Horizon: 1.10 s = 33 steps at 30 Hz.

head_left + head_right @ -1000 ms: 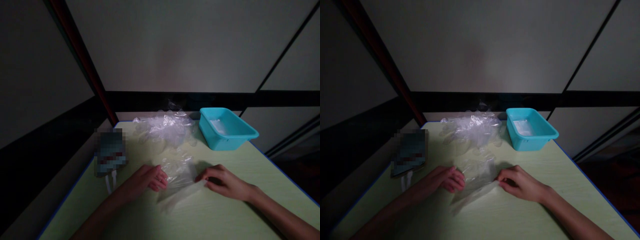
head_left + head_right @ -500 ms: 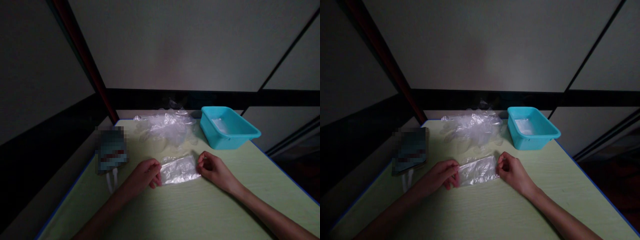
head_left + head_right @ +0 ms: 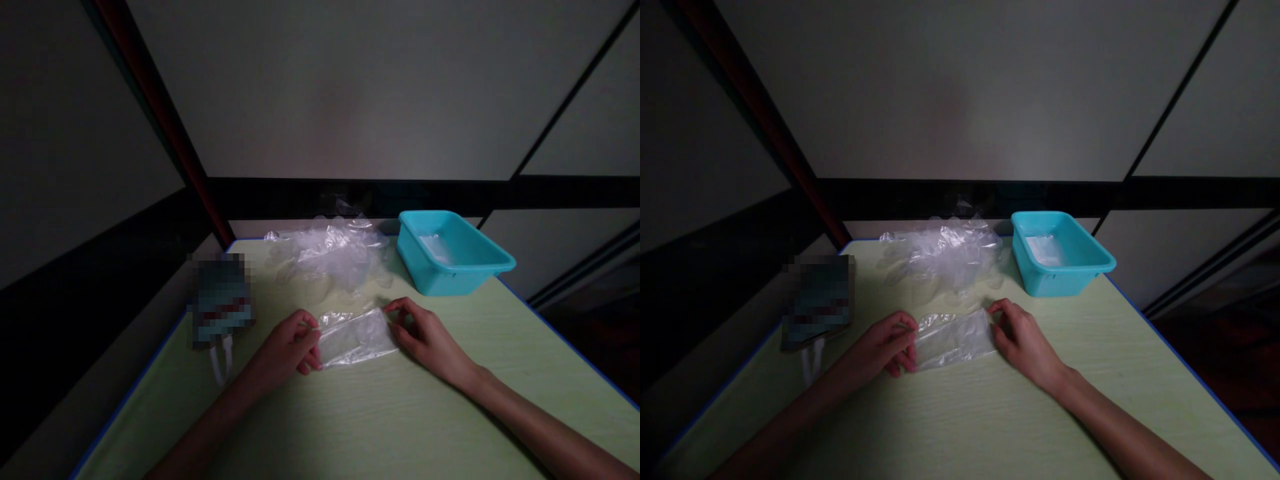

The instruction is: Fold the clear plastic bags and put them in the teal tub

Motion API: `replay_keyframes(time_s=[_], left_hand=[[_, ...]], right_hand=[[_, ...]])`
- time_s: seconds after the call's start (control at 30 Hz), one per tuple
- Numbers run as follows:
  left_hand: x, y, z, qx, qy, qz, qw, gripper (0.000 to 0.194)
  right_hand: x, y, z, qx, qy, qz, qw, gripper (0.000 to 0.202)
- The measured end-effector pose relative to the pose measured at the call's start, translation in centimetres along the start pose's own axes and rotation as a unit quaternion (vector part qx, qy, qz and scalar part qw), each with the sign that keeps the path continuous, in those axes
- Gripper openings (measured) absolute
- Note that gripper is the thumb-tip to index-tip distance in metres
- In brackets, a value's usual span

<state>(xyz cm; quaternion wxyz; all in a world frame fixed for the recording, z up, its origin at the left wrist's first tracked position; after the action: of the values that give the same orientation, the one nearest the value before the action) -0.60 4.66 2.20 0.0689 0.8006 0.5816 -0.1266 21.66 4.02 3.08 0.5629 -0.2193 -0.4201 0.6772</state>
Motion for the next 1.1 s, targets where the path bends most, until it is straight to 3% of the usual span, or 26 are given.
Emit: replay_keyframes(time_s=[0.23,0.47,0.53,0.63,0.7,0.8,0.87,0.97,1.1], left_hand=[[0.3,-1.1,-0.1,0.034,0.026,-0.028,0.999,0.020],[0.2,-2.5,-1.3,0.108,0.096,-0.125,0.982,0.017],[-0.3,-2.5,-1.6,0.152,0.139,-0.166,0.964,0.014],[-1.4,-1.1,-2.2,0.264,0.263,-0.184,0.910,0.014],[-2.2,0.8,-2.3,0.315,0.339,-0.139,0.875,0.018],[-3.1,3.7,-1.6,0.359,0.370,-0.023,0.856,0.031],[-3.6,5.2,-1.1,0.390,0.359,0.051,0.846,0.044],[-4.1,6.5,-0.5,0.425,0.326,0.137,0.833,0.059],[-4.1,7.1,-0.1,0.448,0.279,0.192,0.827,0.067]], right_hand=[[-0.1,0.1,0.1,0.010,-0.019,0.030,0.999,0.025],[-0.7,0.4,0.6,0.085,-0.063,0.080,0.991,0.022],[-0.8,0.4,0.6,0.093,-0.073,0.085,0.989,0.024],[-0.7,0.1,0.4,0.073,-0.083,0.073,0.991,0.027],[-0.6,-0.2,0.3,0.050,-0.096,0.056,0.993,0.031],[-0.4,-0.9,0.2,-0.003,-0.119,0.016,0.993,0.037],[-0.4,-1.4,0.2,-0.033,-0.156,0.003,0.987,0.037],[-0.7,-1.8,0.7,-0.071,-0.266,0.025,0.961,0.032],[-1.4,-2.0,0.8,-0.106,-0.359,0.063,0.925,0.030]])
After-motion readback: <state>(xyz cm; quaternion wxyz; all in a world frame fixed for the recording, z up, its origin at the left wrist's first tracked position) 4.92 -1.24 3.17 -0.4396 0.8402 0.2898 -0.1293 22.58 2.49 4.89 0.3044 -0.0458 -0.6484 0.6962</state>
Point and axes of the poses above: each hand's wrist, its own x-axis towards the middle knuckle, its own y-axis out of the palm, z = x × y, the point moved 4 cm from there along x, towards the middle knuckle, and after that the axes turned 14 degrees about -x, right-handed, at the moved point
